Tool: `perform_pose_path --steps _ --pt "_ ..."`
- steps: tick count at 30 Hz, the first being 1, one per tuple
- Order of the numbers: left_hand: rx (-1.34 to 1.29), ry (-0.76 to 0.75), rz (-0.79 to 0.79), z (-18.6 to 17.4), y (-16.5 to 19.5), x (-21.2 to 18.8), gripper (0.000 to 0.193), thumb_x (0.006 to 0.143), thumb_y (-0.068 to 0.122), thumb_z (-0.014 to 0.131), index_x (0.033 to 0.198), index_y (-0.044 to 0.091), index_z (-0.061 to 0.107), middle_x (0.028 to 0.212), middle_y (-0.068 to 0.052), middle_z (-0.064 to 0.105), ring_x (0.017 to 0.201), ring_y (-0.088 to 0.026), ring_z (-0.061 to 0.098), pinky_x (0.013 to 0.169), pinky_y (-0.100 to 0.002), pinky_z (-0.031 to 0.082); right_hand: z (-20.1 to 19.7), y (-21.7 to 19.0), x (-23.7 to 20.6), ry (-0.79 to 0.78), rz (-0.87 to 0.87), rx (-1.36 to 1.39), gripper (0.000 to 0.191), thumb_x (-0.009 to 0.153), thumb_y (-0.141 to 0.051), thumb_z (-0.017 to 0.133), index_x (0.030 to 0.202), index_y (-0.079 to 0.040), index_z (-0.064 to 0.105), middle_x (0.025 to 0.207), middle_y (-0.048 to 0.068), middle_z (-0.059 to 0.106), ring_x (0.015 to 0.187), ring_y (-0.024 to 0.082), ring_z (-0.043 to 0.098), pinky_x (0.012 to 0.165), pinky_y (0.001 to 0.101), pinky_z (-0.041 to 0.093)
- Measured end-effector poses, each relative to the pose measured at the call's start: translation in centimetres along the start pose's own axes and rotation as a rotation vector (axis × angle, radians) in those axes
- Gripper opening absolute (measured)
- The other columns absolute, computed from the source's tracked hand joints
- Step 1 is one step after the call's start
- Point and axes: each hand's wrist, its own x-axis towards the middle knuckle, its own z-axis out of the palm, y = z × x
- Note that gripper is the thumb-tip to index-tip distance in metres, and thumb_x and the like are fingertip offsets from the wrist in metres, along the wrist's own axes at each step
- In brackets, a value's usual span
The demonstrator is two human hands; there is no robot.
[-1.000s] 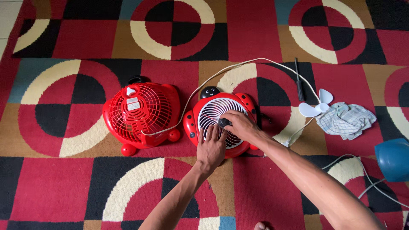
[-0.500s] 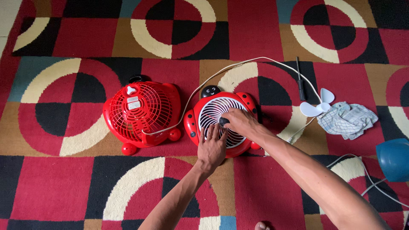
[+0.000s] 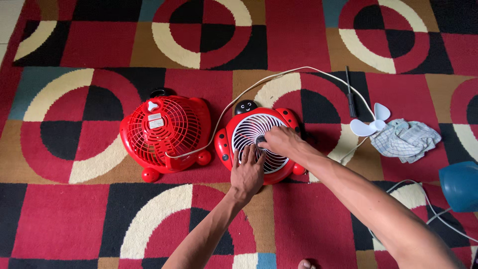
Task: The person disassembles a small red electric fan on the floor, unfastening the front grille and unscrewing the blade cap by hand to remove the blades. They wipe the blades with a cloth, then reattach the blades, tighten the cap, and snap the grille back onto the fan body.
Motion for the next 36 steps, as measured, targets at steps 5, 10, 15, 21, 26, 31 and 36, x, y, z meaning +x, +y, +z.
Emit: perform_pose_path --steps 5,10,15,21,26,31,36 --pt "0.015 -0.020 0.006 0.1 -0.1 0.3 0.056 0.094 0.020 0.049 0.150 0.018 0.046 0.162 -0.021 0.029 0.151 -0.037 0.027 0.122 -0.060 0.011 0.2 0.3 0.3 0.240 -0.377 0.222 0.038 0.086 -0.018 0.056 0.119 -0.004 0.071 0.113 0.020 0.072 0.103 0.037 0.071 0.090 0.0470 0.058" --pt "0.022 -0.048 -0.007 0.1 -0.1 0.1 0.057 0.096 0.020 0.049 0.152 0.019 0.045 0.164 -0.020 0.029 0.153 -0.036 0.026 0.124 -0.059 0.010 0.6 -0.3 0.9 0.087 -0.028 0.079 0.041 0.099 -0.040 0.063 0.118 -0.006 0.073 0.119 0.019 0.071 0.109 0.038 0.069 0.094 0.0484 0.055" --pt "0.012 -0.024 0.005 0.0 -0.3 0.1 0.058 0.094 0.020 0.050 0.152 0.018 0.044 0.163 -0.021 0.029 0.152 -0.036 0.025 0.122 -0.059 0.010 0.3 -0.6 0.7 0.091 -0.220 0.078 0.032 0.089 -0.026 0.068 0.117 -0.012 0.076 0.119 0.012 0.071 0.112 0.033 0.069 0.095 0.0457 0.056" --pt "0.012 -0.002 0.008 0.5 -0.1 0.0 0.058 0.093 0.019 0.050 0.150 0.019 0.046 0.161 -0.021 0.032 0.150 -0.037 0.028 0.122 -0.059 0.011 1.4 0.6 0.1 0.390 -0.403 0.254 0.041 0.087 -0.023 0.075 0.124 -0.007 0.068 0.115 0.014 0.069 0.104 0.036 0.069 0.088 0.0469 0.057" --pt "0.023 0.041 0.015 0.9 -0.1 0.1 0.058 0.091 0.019 0.053 0.149 0.017 0.048 0.160 -0.020 0.035 0.150 -0.036 0.031 0.122 -0.059 0.014 2.7 0.7 0.7 0.177 -0.201 -0.002 0.042 0.099 -0.040 0.067 0.128 -0.009 0.063 0.114 0.011 0.067 0.102 0.034 0.071 0.085 0.0490 0.058" --pt "0.034 0.080 0.023 0.8 0.1 -0.1 0.058 0.090 0.020 0.054 0.148 0.016 0.049 0.159 -0.021 0.037 0.149 -0.036 0.032 0.122 -0.059 0.015 2.5 0.9 2.0 0.306 -0.535 -0.100 0.047 0.085 -0.033 0.068 0.126 -0.013 0.059 0.108 0.013 0.068 0.093 0.037 0.071 0.079 0.0512 0.057" --pt "0.000 0.062 0.021 0.2 0.0 -0.2 0.057 0.091 0.022 0.055 0.147 0.015 0.050 0.158 -0.021 0.036 0.148 -0.036 0.032 0.121 -0.060 0.016 2.8 1.0 2.5 0.160 -0.255 -0.050 0.042 0.103 -0.041 0.059 0.126 -0.007 0.053 0.107 0.014 0.071 0.100 0.036 0.071 0.085 0.0507 0.057"
